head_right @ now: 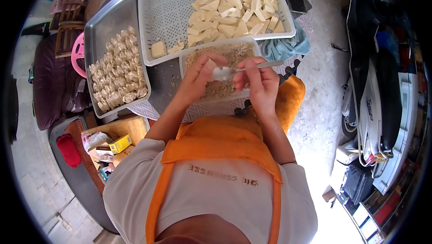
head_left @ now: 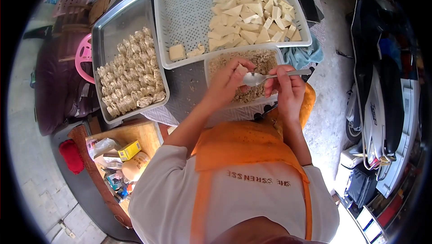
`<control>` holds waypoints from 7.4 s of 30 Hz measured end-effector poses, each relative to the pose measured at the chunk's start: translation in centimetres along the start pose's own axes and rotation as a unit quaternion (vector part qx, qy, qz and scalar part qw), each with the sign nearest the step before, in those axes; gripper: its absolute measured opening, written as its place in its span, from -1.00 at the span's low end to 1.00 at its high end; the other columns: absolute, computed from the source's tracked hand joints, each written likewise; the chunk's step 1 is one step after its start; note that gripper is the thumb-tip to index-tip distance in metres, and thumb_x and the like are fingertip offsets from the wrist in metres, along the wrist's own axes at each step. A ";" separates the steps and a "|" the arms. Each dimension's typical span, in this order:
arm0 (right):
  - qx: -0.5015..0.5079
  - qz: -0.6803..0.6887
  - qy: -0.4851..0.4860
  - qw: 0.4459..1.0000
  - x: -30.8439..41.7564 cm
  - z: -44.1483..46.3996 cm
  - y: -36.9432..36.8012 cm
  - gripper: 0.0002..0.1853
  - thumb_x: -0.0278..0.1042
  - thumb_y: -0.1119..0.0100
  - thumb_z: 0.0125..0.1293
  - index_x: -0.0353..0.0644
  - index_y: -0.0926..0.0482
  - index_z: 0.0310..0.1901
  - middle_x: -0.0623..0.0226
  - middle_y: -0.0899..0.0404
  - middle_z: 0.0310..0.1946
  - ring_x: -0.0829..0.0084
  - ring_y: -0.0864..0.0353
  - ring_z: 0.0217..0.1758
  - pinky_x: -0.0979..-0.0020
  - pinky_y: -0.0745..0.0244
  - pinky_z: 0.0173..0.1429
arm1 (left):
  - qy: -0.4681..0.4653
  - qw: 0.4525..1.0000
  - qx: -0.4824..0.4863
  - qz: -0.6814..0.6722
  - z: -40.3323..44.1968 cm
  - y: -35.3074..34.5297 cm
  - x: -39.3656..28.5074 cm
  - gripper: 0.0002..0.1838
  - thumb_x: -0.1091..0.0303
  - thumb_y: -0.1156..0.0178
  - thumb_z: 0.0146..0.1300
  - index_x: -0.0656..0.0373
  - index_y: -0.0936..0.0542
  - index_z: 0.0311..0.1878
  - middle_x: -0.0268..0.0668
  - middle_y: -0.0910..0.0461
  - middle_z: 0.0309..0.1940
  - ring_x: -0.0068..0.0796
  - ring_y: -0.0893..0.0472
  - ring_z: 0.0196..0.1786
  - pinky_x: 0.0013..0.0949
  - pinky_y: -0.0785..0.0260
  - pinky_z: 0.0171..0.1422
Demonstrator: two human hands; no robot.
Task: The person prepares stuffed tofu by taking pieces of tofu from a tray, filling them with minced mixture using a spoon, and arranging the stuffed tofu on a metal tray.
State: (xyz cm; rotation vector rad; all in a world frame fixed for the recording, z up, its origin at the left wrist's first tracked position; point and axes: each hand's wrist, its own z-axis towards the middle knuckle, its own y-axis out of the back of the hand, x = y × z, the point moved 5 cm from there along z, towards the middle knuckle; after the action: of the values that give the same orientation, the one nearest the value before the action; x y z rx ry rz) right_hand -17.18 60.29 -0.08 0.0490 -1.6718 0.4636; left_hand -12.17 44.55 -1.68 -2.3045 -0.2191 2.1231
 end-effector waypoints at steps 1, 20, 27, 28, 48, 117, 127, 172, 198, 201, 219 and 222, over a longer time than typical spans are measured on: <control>-0.009 0.007 -0.001 1.000 0.0 0.1 0.1 -0.78 -0.34 0.03 0.46 -0.30 -0.53 -0.24 0.31 -0.55 -0.58 0.57 -0.49 -0.63 0.54 -0.41 -0.51 | 0.021 0.998 -0.017 -0.052 0.1 0.3 0.4 -0.59 0.02 0.24 0.51 0.17 -0.45 -0.08 -0.32 -0.50 -0.36 -0.62 -0.46 -0.33 -0.55 -0.28 -0.36; 0.050 -0.220 0.128 0.966 1.5 -0.7 -3.7 -0.85 -0.45 0.01 0.43 -0.29 -0.53 -0.25 0.32 -0.60 -0.48 0.60 -0.57 -0.50 0.55 -0.47 -0.46 | 0.126 0.981 -0.134 -0.057 -0.5 1.7 1.6 -0.49 -0.09 0.19 0.48 0.18 -0.50 -0.25 -0.34 -0.49 -0.63 -0.61 -0.46 -0.68 -0.55 -0.16 -0.68; 0.032 -0.240 0.175 0.954 2.0 -1.1 -3.8 -0.86 -0.46 0.01 0.42 -0.32 -0.53 -0.25 0.36 -0.58 -0.55 0.63 -0.53 -0.57 0.57 -0.45 -0.46 | 0.138 0.977 -0.141 -0.083 -0.5 1.6 1.7 -0.50 -0.07 0.17 0.48 0.20 -0.51 -0.23 -0.37 -0.49 -0.66 -0.63 -0.43 -0.70 -0.55 -0.15 -0.69; 0.018 -0.178 0.127 0.976 1.7 -1.1 -3.4 -0.86 -0.47 0.02 0.42 -0.32 -0.52 -0.25 0.36 -0.57 -0.56 0.63 -0.52 -0.58 0.57 -0.44 -0.47 | 0.150 0.973 -0.149 -0.088 -0.5 1.5 1.6 -0.50 -0.07 0.18 0.48 0.20 -0.51 -0.23 -0.37 -0.49 -0.66 -0.63 -0.42 -0.70 -0.55 -0.15 -0.69; -0.006 -0.401 0.214 0.891 -1.7 0.7 0.5 -0.82 -0.47 -0.10 0.33 -0.34 -0.54 -0.42 0.20 -0.55 -0.64 0.32 -0.59 -0.61 0.39 -0.45 -0.48 | 0.018 0.997 -0.063 -0.045 1.2 1.1 -0.1 -0.67 0.31 -0.07 0.28 0.29 -0.52 0.04 -0.15 -0.62 -0.21 -0.34 -0.62 -0.17 -0.29 -0.50 -0.09; 0.001 -0.466 0.254 0.848 -0.5 0.2 -1.0 -0.84 -0.45 -0.20 0.25 -0.31 -0.56 -0.47 0.12 -0.52 -0.62 0.12 -0.51 -0.63 0.25 -0.36 -0.56 | -0.139 0.820 -0.104 0.545 17.7 13.0 -2.3 -0.71 0.15 -0.12 0.28 0.22 -0.60 -0.26 -0.04 -0.58 -0.27 -0.02 -0.56 -0.16 -0.07 -0.41 -0.07; -0.026 -0.490 0.282 0.824 -0.5 -0.1 -0.6 -0.75 -0.46 -0.15 0.18 -0.33 -0.49 -0.63 -0.03 -0.47 -0.69 -0.05 -0.50 -0.66 0.09 -0.39 -0.57 | -0.172 0.774 -0.154 0.589 18.9 8.8 -0.6 -0.65 0.17 -0.27 0.14 0.24 -0.50 -0.16 -0.03 -0.58 -0.28 0.05 -0.54 -0.15 -0.04 -0.44 -0.07; 0.111 -0.408 0.401 0.812 0.8 -3.0 -4.6 -0.85 -0.66 -0.15 0.20 -0.29 -0.55 -0.19 0.14 -0.61 -0.39 0.21 -0.60 -0.43 0.40 -0.53 -0.33 | -0.010 0.998 0.044 -0.037 -0.2 -0.1 2.1 -0.54 0.60 0.15 0.35 0.08 -0.42 0.28 -0.36 -0.55 0.06 -0.70 -0.50 -0.08 -0.63 -0.37 -0.13; 0.084 -0.081 -0.069 0.991 0.8 1.6 1.0 -0.80 -0.36 0.04 0.45 -0.26 -0.57 -0.17 0.38 -0.60 -0.51 0.67 -0.48 -0.57 0.63 -0.36 -0.48 | 0.054 0.992 -0.006 -0.116 0.3 1.1 1.5 -0.59 0.64 0.13 0.17 0.19 -0.49 0.07 -0.33 -0.53 0.05 -0.55 -0.51 0.09 -0.47 -0.36 0.16; 0.040 -0.100 -0.029 0.994 0.7 1.4 -0.2 -0.85 -0.43 -0.04 0.39 -0.29 -0.58 -0.20 0.35 -0.60 -0.54 0.60 -0.52 -0.59 0.57 -0.39 -0.49 | 0.080 0.988 0.008 -0.131 0.2 0.8 1.6 -0.57 0.63 0.16 0.18 0.16 -0.49 0.09 -0.36 -0.53 0.05 -0.58 -0.50 0.09 -0.47 -0.35 0.16; 0.010 -0.374 0.307 0.875 6.3 0.2 -4.1 -0.89 -0.45 -0.11 0.31 -0.28 -0.55 -0.35 0.31 -0.53 -0.66 0.51 -0.41 -0.71 0.47 -0.32 -0.58 | 0.099 0.990 -0.037 -0.096 -0.8 0.7 1.9 -0.72 0.34 0.20 0.50 0.21 -0.46 0.06 -0.35 -0.50 -0.33 -0.59 -0.48 -0.38 -0.48 -0.40 -0.29; -0.025 -0.196 0.076 0.977 4.6 0.7 -1.9 -0.83 -0.40 -0.09 0.38 -0.27 -0.55 -0.36 0.43 -0.52 -0.65 0.66 -0.40 -0.66 0.59 -0.29 -0.56 | 0.114 0.966 -0.022 -0.229 0.0 1.0 2.5 -0.69 0.26 0.18 0.50 0.19 -0.46 0.11 -0.31 -0.52 -0.19 -0.48 -0.52 -0.17 -0.36 -0.46 -0.10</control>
State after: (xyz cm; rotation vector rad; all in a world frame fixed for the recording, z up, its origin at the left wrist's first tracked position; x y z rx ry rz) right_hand -18.03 59.44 4.80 0.2948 -1.4757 0.1226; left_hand -11.91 43.78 -4.28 -2.2170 -0.7211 1.6336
